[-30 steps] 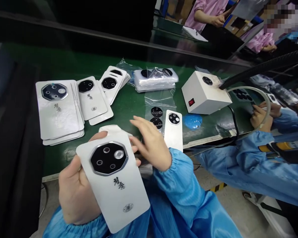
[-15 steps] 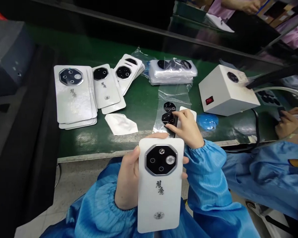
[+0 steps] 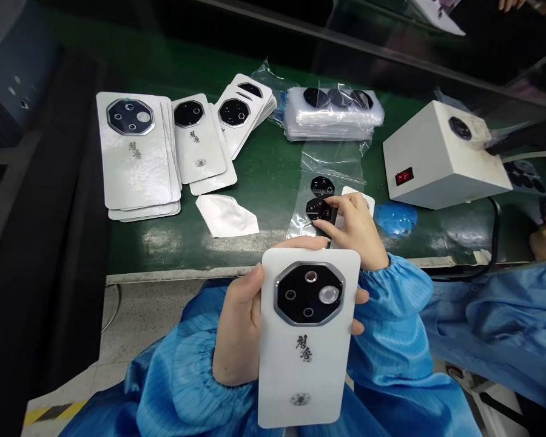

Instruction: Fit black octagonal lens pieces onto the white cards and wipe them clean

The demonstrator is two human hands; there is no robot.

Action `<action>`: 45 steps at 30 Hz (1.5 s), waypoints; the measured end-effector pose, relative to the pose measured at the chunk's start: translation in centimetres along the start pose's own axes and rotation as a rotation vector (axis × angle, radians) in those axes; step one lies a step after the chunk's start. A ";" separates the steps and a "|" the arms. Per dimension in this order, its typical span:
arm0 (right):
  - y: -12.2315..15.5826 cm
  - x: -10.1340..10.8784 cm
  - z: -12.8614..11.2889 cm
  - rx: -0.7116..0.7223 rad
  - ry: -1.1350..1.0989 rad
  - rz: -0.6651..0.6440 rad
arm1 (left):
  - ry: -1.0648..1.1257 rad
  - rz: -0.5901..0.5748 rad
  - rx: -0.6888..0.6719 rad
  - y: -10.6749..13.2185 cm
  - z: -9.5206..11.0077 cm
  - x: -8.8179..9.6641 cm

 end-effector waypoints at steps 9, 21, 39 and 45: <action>-0.1 0.2 -0.1 0.003 -0.023 0.009 | -0.026 0.022 -0.009 -0.2 0.0 0.0; 0.1 0.4 -0.3 0.009 -0.007 0.061 | -0.050 0.080 0.014 -0.1 0.2 0.2; 0.5 1.0 -1.1 0.038 0.106 0.119 | -0.186 0.105 -0.128 0.0 0.9 -0.4; 0.7 1.2 -1.4 0.060 0.146 0.140 | -0.133 0.078 -0.064 0.2 0.7 -0.2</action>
Point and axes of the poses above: each hand's wrist, its own y-axis away from the middle knuckle, its own x-axis out of the back of the hand, z = x × y, the point moved 7 cm from there along -y, towards the middle knuckle, and after that the axes turned 12 degrees about y, right-handed, at the moved point
